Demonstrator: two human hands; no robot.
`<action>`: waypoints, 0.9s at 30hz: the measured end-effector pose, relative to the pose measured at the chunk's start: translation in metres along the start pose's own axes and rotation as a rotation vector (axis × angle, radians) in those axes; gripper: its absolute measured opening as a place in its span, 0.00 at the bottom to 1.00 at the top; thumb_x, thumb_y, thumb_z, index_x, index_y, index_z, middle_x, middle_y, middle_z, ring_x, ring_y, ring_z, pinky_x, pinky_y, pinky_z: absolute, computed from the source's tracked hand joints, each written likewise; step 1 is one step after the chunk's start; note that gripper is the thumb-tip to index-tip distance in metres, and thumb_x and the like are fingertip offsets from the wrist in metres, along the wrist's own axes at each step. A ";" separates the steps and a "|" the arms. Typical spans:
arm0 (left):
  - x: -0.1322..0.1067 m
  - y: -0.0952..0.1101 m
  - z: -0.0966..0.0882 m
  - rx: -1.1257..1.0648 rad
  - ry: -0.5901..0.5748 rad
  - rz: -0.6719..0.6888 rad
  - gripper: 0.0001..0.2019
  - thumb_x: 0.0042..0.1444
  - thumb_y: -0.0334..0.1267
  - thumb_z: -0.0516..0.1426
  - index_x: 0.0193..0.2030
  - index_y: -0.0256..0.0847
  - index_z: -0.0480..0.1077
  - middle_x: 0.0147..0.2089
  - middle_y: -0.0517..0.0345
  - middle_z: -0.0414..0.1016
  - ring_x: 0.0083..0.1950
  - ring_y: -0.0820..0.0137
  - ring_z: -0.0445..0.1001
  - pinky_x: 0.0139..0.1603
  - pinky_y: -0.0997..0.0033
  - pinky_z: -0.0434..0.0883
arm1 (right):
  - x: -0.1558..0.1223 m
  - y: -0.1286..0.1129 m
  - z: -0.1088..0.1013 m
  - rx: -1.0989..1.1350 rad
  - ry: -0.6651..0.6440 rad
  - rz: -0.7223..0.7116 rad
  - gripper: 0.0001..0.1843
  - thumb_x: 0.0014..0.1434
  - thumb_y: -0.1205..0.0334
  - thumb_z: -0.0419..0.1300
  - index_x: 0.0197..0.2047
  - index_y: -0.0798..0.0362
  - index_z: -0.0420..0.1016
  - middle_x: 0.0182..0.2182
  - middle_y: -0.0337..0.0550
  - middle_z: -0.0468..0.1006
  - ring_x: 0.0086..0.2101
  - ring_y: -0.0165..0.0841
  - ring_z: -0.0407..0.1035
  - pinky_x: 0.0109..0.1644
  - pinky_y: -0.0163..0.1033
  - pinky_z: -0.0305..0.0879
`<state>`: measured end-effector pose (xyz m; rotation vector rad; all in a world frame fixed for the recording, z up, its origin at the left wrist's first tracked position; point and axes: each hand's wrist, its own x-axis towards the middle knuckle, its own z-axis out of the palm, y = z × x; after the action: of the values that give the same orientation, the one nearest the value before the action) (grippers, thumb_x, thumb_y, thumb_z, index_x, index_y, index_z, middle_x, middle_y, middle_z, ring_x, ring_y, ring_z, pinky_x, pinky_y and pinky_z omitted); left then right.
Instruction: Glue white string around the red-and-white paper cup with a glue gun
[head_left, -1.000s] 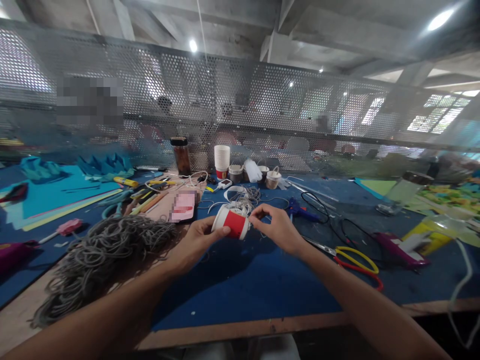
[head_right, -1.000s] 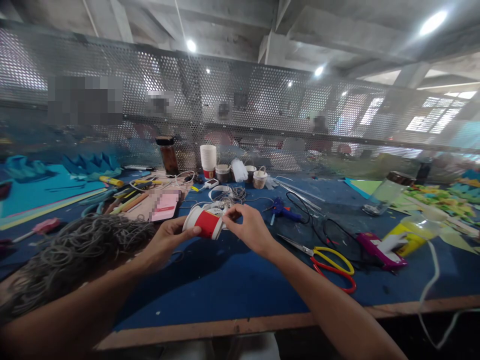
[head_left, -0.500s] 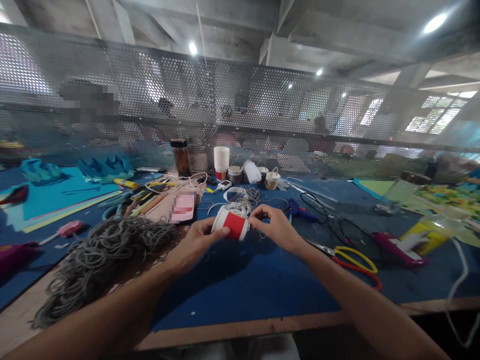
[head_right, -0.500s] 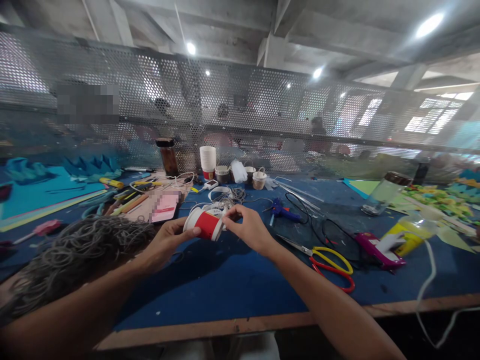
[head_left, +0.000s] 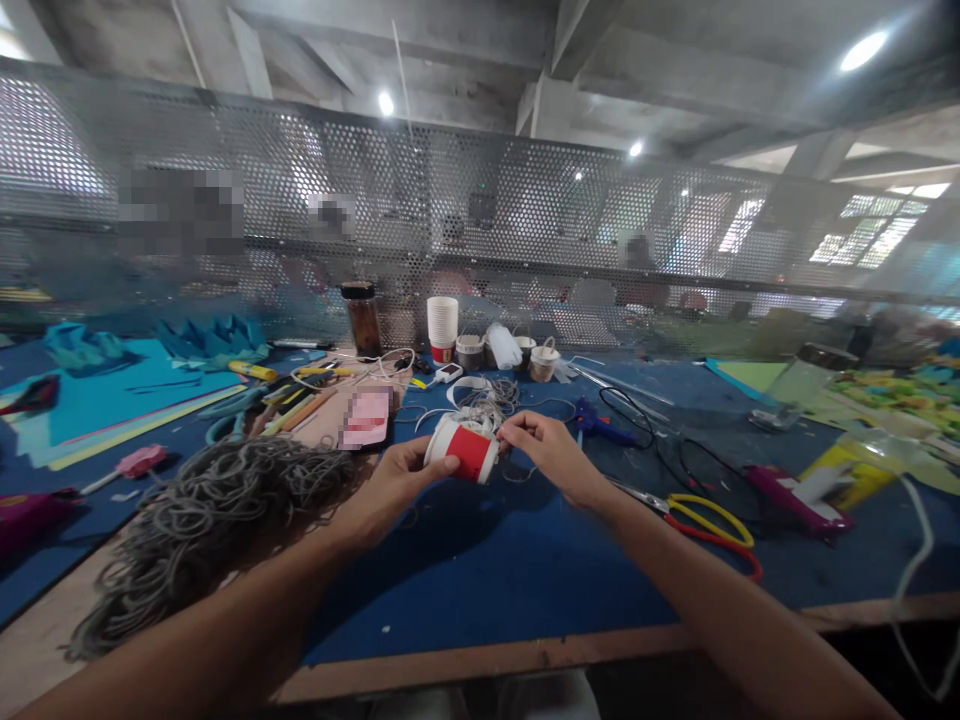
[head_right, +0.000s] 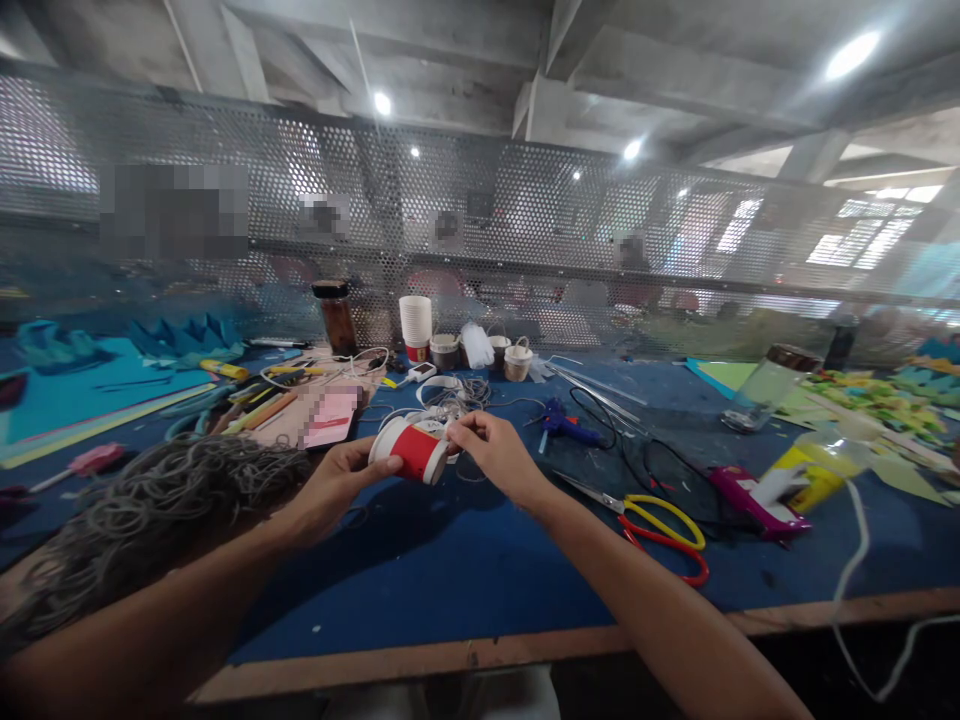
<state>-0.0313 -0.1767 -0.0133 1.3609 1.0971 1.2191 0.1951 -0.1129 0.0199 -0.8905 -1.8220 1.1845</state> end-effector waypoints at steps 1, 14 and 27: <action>0.000 0.000 0.000 0.019 0.002 0.002 0.16 0.55 0.47 0.64 0.45 0.39 0.79 0.43 0.52 0.82 0.41 0.64 0.75 0.43 0.69 0.69 | 0.000 0.000 0.000 0.008 0.007 0.022 0.11 0.61 0.55 0.61 0.37 0.55 0.76 0.31 0.41 0.80 0.34 0.32 0.74 0.41 0.36 0.66; -0.005 0.010 0.004 0.306 0.001 0.123 0.18 0.55 0.49 0.63 0.46 0.38 0.79 0.44 0.53 0.82 0.44 0.60 0.76 0.46 0.67 0.69 | -0.001 0.010 0.004 0.102 0.027 0.113 0.12 0.53 0.57 0.67 0.37 0.55 0.76 0.32 0.41 0.79 0.33 0.31 0.72 0.38 0.35 0.67; -0.003 0.012 0.006 -0.045 0.015 0.012 0.21 0.57 0.49 0.62 0.53 0.40 0.77 0.47 0.49 0.81 0.45 0.60 0.77 0.46 0.65 0.72 | -0.013 -0.006 0.010 -0.117 0.053 -0.132 0.09 0.58 0.58 0.63 0.38 0.54 0.74 0.35 0.41 0.77 0.37 0.32 0.71 0.44 0.37 0.67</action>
<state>-0.0258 -0.1813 -0.0020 1.3274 1.0672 1.2572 0.1913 -0.1301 0.0198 -0.8444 -1.8916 0.9715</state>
